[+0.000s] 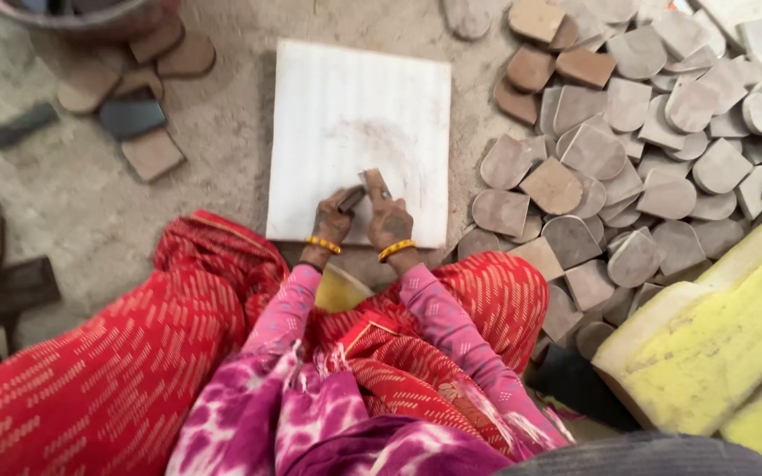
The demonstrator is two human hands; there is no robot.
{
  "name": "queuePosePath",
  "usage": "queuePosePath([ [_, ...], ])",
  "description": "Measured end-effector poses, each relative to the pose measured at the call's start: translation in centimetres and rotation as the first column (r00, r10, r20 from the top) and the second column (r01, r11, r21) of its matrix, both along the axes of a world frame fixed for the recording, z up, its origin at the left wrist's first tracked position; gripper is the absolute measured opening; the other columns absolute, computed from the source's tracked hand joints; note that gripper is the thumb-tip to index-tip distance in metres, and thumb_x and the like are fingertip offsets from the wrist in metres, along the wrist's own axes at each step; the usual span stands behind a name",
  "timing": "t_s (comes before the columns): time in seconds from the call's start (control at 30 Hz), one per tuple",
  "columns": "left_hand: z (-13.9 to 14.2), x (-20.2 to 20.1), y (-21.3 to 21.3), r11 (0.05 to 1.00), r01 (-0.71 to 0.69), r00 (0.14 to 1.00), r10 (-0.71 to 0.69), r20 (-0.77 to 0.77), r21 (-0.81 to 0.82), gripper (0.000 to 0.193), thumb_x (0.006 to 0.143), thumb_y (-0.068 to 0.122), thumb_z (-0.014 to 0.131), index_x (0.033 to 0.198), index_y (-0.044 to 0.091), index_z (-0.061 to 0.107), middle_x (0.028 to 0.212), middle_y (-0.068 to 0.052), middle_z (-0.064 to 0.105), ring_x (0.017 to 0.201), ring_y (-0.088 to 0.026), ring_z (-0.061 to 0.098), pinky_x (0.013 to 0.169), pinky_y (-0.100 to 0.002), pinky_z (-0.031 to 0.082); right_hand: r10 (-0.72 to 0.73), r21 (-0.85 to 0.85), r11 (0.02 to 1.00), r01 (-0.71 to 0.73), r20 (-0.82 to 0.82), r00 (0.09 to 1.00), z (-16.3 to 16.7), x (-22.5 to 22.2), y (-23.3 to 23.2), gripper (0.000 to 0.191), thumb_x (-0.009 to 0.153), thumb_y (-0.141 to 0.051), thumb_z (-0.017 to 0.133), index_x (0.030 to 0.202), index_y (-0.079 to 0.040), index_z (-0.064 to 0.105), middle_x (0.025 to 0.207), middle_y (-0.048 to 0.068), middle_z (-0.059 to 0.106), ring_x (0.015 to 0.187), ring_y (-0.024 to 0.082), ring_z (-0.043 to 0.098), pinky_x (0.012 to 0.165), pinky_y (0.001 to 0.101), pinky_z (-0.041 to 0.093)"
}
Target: The person sits on the floor and grinds small dark stone pieces against a flat white grinding slab, rubbing each piece back and forth to smooth its surface, then sets finished pieces aside and picks up new ones from the surrounding piles.
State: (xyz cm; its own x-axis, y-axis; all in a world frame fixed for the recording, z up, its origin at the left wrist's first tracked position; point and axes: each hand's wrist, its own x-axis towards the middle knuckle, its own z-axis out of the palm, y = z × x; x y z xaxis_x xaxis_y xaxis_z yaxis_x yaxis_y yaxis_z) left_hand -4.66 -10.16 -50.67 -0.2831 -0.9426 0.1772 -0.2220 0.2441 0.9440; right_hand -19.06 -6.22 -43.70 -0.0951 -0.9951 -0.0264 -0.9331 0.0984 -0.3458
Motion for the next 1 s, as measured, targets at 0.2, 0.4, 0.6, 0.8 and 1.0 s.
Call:
queuePosePath([
  [0.2, -1.3, -0.4, 0.5, 0.995, -0.069, 0.990, 0.059, 0.125, 0.074, 0.031, 0.092, 0.002, 0.065, 0.123, 0.006, 0.069, 0.111, -0.018, 0.074, 0.102, -0.030, 0.072, 0.083, -0.036, 0.058, 0.076, -0.075, 0.994, -0.075, 0.012, 0.997, 2.7, 3.6, 4.1, 0.084, 0.080, 0.000, 0.056, 0.159, -0.020, 0.034, 0.165, 0.000, 0.042, 0.085, 0.037, 0.063, 0.069, 0.0426, 0.059],
  [0.4, -0.2, 1.5, 0.5, 0.996, 0.066, 0.997, -0.068, -0.025, -0.057, 0.051, 0.088, -0.005, 0.053, 0.135, 0.007, 0.068, 0.120, -0.014, 0.073, 0.111, -0.027, 0.074, 0.093, -0.034, 0.057, -0.070, 0.222, 0.975, 0.006, 0.284, 0.956, -1.6, -1.6, -2.8, 0.085, 0.080, 0.000, 0.053, 0.159, -0.029, 0.040, 0.147, 0.011, 0.058, 0.125, 0.037, 0.061, 0.102, 0.0453, 0.050],
  [0.6, 0.5, 3.8, 0.4, 0.983, 0.156, 0.984, -0.146, -0.098, 0.101, 0.047, 0.088, 0.016, 0.067, 0.135, 0.009, 0.068, 0.121, -0.007, 0.072, 0.108, -0.022, 0.068, 0.093, -0.032, 0.055, -0.106, 0.165, 0.986, 0.000, 0.631, 0.768, -4.8, -2.0, -2.7, 0.090, 0.074, 0.011, 0.041, 0.153, -0.031, 0.047, 0.149, 0.014, 0.058, 0.138, 0.032, 0.054, 0.113, 0.0373, 0.044],
  [0.8, 0.9, 2.9, -1.9, 0.995, 0.035, 0.828, -0.084, 0.555, 0.099, 0.033, 0.087, 0.021, 0.064, 0.117, 0.012, 0.074, 0.113, -0.017, 0.075, 0.102, -0.039, 0.070, 0.091, -0.047, 0.055, -0.070, 0.121, 0.993, -0.009, 0.633, 0.771, -3.5, -0.2, -3.9, 0.089, 0.073, 0.009, 0.044, 0.152, -0.031, 0.046, 0.150, 0.012, 0.055, 0.136, 0.032, 0.054, 0.111, 0.0380, 0.045],
  [1.0, 2.1, 1.1, -1.7, 0.972, -0.122, 0.691, -0.062, 0.720, 0.201, 0.021, 0.076, 0.024, 0.076, 0.089, 0.006, 0.075, 0.092, -0.022, 0.071, 0.089, -0.042, 0.069, 0.081, -0.050, 0.057, -0.020, -0.007, 1.000, 0.023, 0.320, 0.947, 2.7, 3.3, -0.1, 0.072, 0.083, -0.002, 0.056, 0.153, -0.017, 0.043, 0.158, 0.007, 0.049, 0.102, 0.039, 0.065, 0.084, 0.0466, 0.055],
])
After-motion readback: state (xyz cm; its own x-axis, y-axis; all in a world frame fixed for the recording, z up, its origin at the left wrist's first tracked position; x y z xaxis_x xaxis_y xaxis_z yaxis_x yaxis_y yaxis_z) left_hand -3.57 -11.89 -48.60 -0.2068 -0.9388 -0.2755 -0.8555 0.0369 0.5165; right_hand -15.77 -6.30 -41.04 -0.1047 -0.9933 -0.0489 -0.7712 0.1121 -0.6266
